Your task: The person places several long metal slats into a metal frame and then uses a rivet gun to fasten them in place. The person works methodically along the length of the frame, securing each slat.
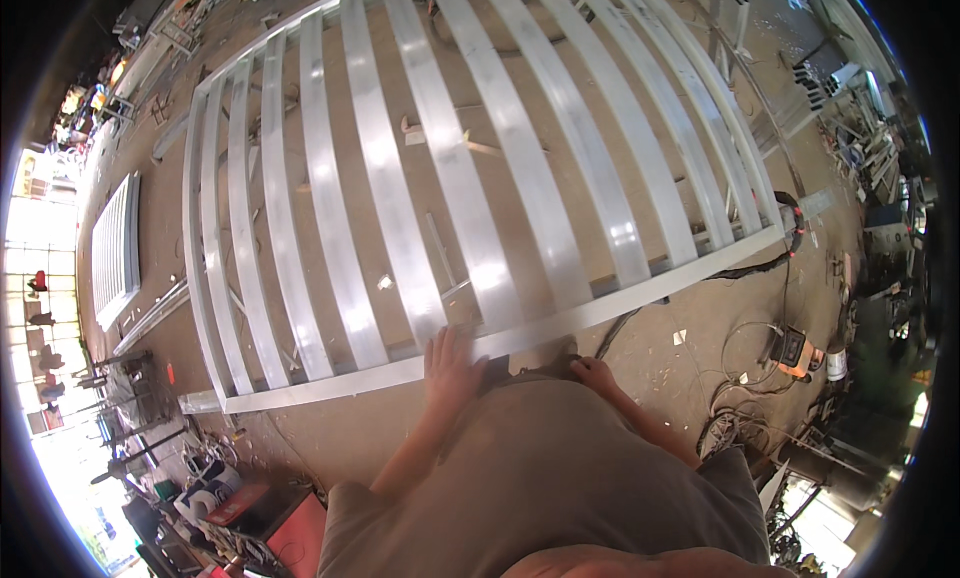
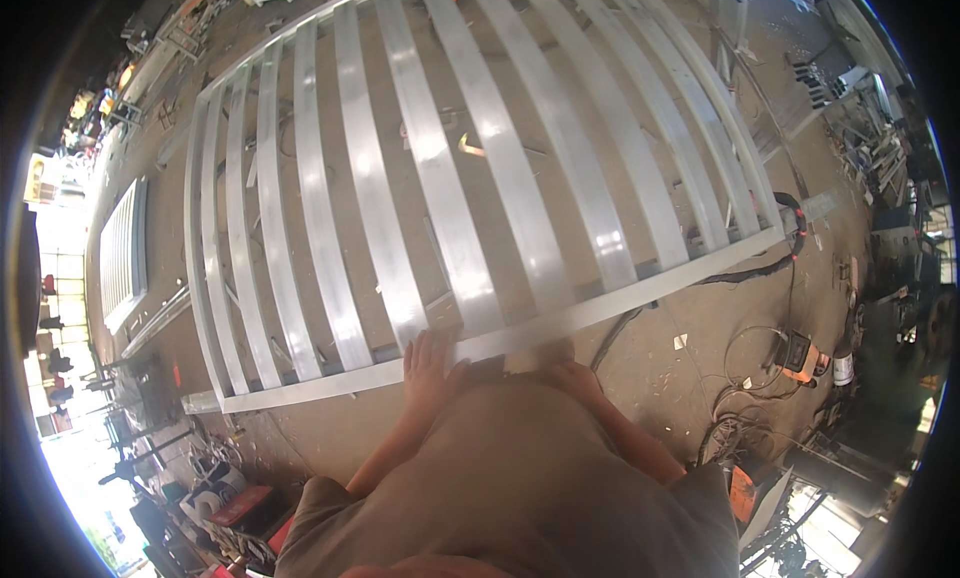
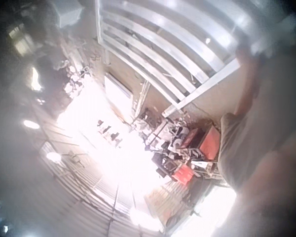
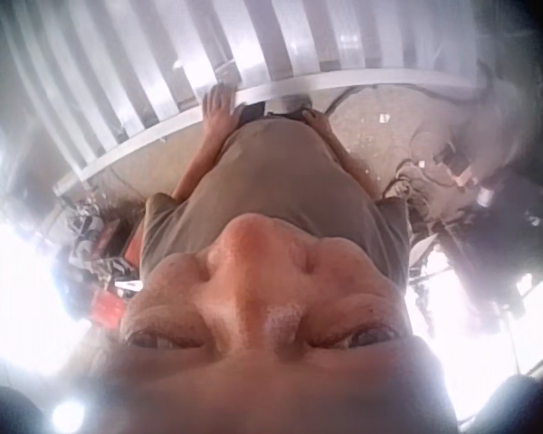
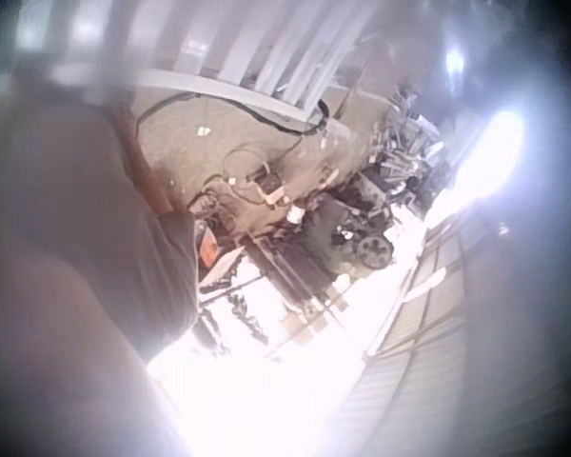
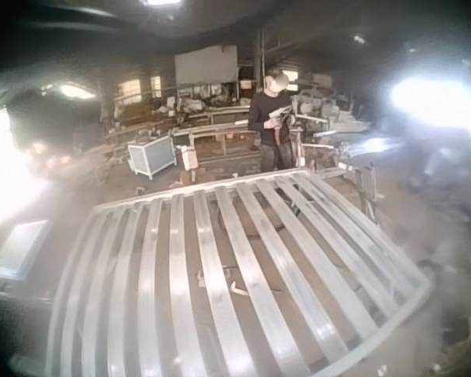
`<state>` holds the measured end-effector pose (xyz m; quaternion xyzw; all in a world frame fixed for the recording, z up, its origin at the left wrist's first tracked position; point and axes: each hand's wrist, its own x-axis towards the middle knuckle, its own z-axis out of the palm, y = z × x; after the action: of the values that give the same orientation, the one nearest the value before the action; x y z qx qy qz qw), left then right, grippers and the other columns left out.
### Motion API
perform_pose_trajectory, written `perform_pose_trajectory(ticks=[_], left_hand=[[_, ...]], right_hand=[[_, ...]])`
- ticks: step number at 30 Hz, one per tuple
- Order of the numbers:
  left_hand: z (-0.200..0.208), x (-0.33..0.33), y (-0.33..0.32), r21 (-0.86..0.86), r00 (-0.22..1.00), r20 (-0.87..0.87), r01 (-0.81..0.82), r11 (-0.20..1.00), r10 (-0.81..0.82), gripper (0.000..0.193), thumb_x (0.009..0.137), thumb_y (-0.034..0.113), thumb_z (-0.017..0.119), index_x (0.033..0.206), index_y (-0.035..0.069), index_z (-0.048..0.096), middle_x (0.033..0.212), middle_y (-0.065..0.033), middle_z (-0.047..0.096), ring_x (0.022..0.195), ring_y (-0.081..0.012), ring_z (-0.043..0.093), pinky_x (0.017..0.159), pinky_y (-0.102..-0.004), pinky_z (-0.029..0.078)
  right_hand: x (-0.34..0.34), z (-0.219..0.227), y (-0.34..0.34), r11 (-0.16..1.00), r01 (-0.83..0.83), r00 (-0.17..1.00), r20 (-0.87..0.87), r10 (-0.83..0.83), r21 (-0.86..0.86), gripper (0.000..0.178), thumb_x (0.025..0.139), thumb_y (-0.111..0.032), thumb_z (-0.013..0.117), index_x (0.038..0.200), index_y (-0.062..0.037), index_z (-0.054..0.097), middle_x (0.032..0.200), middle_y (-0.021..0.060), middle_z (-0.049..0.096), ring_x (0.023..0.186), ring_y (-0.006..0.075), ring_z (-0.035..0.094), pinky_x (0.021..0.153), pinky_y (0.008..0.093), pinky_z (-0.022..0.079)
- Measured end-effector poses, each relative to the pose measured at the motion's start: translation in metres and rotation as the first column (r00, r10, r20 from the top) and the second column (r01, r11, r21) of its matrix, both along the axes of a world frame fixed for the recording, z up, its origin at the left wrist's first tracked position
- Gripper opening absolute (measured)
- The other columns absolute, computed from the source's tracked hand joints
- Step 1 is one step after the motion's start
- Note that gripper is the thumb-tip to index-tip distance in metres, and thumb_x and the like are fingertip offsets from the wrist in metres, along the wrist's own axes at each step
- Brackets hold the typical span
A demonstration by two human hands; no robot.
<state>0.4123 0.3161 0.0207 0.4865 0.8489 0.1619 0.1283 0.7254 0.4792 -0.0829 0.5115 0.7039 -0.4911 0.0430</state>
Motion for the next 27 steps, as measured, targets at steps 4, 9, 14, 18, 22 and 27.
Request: perform_pose_trajectory(ticks=[4, 9, 14, 18, 22, 27], left_hand=[[-0.007, 0.053, 0.011, 0.114, 0.992, -0.095, 0.098, 0.989, -0.088, 0.058, 0.087, 0.036, 0.077, 0.138, 0.013, 0.061, 0.144, -0.0134, 0.057, 0.138, -0.0338, 0.051, 0.119, -0.0538, 0.036], [-0.030, 0.153, 0.043, 0.122, 0.951, -0.162, 0.283, 0.951, -0.263, 0.056, 0.089, 0.039, 0.076, 0.137, 0.015, 0.061, 0.141, -0.0092, 0.060, 0.132, -0.0309, 0.055, 0.117, -0.0520, 0.038], [-0.044, 0.243, 0.098, 0.102, 0.875, -0.138, 0.478, 0.872, -0.464, 0.056, 0.091, 0.041, 0.074, 0.139, 0.016, 0.061, 0.141, -0.0100, 0.060, 0.132, -0.0324, 0.054, 0.117, -0.0528, 0.038], [-0.043, 0.302, 0.163, 0.034, 0.780, -0.010, 0.625, 0.780, -0.625, 0.056, 0.092, 0.038, 0.072, 0.140, 0.013, 0.060, 0.141, -0.0125, 0.059, 0.132, -0.0350, 0.054, 0.116, -0.0541, 0.038], [-0.023, 0.358, 0.228, 0.178, 0.676, 0.017, 0.723, 0.668, -0.737, 0.057, 0.092, 0.035, 0.072, 0.141, 0.010, 0.058, 0.141, -0.0162, 0.058, 0.130, -0.0380, 0.054, 0.114, -0.0549, 0.038], [0.000, 0.421, 0.311, 0.250, 0.609, 0.019, 0.765, 0.593, -0.793, 0.057, 0.089, 0.030, 0.075, 0.139, 0.007, 0.058, 0.138, -0.0175, 0.058, 0.129, -0.0394, 0.052, 0.111, -0.0517, 0.041]], right_hand=[[0.076, -0.034, 0.002, 0.985, 0.153, 0.988, 0.002, -0.153, -0.077, 0.036, 0.096, -0.035, 0.066, 0.096, 0.0009, 0.070, 0.085, 0.0170, 0.070, 0.080, 0.0256, 0.067, 0.077, 0.0401, 0.053], [0.188, -0.058, 0.000, 0.989, 0.091, 0.979, -0.190, -0.068, 0.114, 0.031, 0.094, -0.030, 0.068, 0.103, -0.0006, 0.073, 0.096, 0.0120, 0.075, 0.087, 0.0226, 0.069, 0.082, 0.0382, 0.054], [0.288, -0.026, 0.007, 0.932, 0.362, 0.928, -0.109, -0.357, 0.024, 0.036, 0.089, -0.034, 0.073, 0.102, 0.0001, 0.075, 0.094, 0.0127, 0.076, 0.090, 0.0206, 0.071, 0.083, 0.0369, 0.056], [0.366, 0.002, -0.003, 0.894, 0.444, 0.896, -0.060, -0.441, 0.067, 0.046, 0.088, -0.043, 0.074, 0.099, 0.0017, 0.075, 0.087, 0.0119, 0.075, 0.079, 0.0188, 0.070, 0.074, 0.0362, 0.056], [0.407, 0.016, -0.012, 0.543, 0.804, 0.563, 0.014, -0.827, -0.243, 0.050, 0.093, -0.049, 0.069, 0.094, 0.0005, 0.076, 0.084, 0.0109, 0.075, 0.076, 0.0176, 0.069, 0.068, 0.0333, 0.054], [0.441, 0.012, -0.024, 0.557, 0.828, 0.560, 0.040, -0.827, -0.065, 0.038, 0.096, -0.042, 0.065, 0.093, -0.0040, 0.071, 0.077, 0.0136, 0.070, 0.070, 0.0248, 0.068, 0.062, 0.0403, 0.054]])
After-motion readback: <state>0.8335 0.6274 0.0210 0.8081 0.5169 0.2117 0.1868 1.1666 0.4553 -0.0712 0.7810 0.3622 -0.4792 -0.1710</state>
